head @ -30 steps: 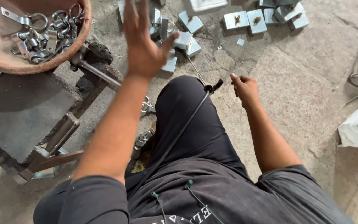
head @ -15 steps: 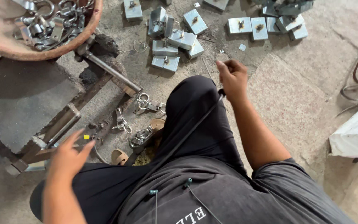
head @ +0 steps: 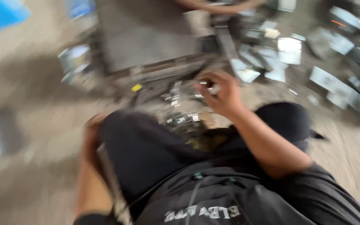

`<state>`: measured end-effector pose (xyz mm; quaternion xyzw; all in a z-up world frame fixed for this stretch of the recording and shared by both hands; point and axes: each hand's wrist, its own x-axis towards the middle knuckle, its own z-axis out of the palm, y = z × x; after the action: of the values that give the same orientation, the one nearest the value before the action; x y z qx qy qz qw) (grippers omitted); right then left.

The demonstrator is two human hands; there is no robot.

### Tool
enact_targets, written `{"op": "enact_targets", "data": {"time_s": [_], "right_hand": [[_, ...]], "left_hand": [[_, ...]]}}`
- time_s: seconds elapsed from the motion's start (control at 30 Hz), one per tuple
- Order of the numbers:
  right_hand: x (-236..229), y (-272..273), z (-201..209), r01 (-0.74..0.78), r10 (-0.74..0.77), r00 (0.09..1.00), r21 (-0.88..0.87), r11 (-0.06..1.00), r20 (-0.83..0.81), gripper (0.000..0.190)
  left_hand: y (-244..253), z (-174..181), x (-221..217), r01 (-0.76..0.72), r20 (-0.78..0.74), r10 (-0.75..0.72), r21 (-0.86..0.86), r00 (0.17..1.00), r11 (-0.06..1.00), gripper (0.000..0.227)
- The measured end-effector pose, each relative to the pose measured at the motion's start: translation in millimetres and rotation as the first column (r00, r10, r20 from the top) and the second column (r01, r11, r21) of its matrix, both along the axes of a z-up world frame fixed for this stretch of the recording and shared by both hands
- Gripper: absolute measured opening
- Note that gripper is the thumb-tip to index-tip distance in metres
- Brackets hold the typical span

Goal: The person sits on the floor and uses a welding torch to attach metal rings to small metal plates. They repeatedly pick up plates and rings, position them, weld them together, and place the finished pieces on the floor.

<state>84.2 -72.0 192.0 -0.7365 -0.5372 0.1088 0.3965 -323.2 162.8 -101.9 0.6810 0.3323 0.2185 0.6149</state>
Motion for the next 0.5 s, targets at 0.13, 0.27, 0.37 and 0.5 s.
{"op": "enact_targets", "data": {"time_s": [0.13, 0.27, 0.37, 0.5], "right_hand": [[-18, 54, -15, -0.210, 0.202, 0.929, -0.007, 0.978, 0.311, 0.031], [-15, 96, -51, -0.276, 0.273, 0.834, -0.067, 0.959, 0.479, 0.045], [-11, 116, -83, -0.273, 0.272, 0.758, -0.090, 0.958, 0.593, 0.060], [-11, 126, -111, -0.264, 0.231, 0.722, -0.049, 0.963, 0.652, 0.067]], "left_hand": [[-36, -105, -5, -0.132, -0.665, 0.188, 0.134, 0.723, 0.982, 0.041], [-31, -156, 14, -0.345, -0.692, 0.218, -0.047, 0.688, 0.937, 0.043], [-10, -165, 30, -0.225, -0.734, 0.267, 0.159, 0.624, 0.961, 0.041], [41, -165, 61, -0.295, -0.759, 0.252, 0.082, 0.601, 0.952, 0.043]]}}
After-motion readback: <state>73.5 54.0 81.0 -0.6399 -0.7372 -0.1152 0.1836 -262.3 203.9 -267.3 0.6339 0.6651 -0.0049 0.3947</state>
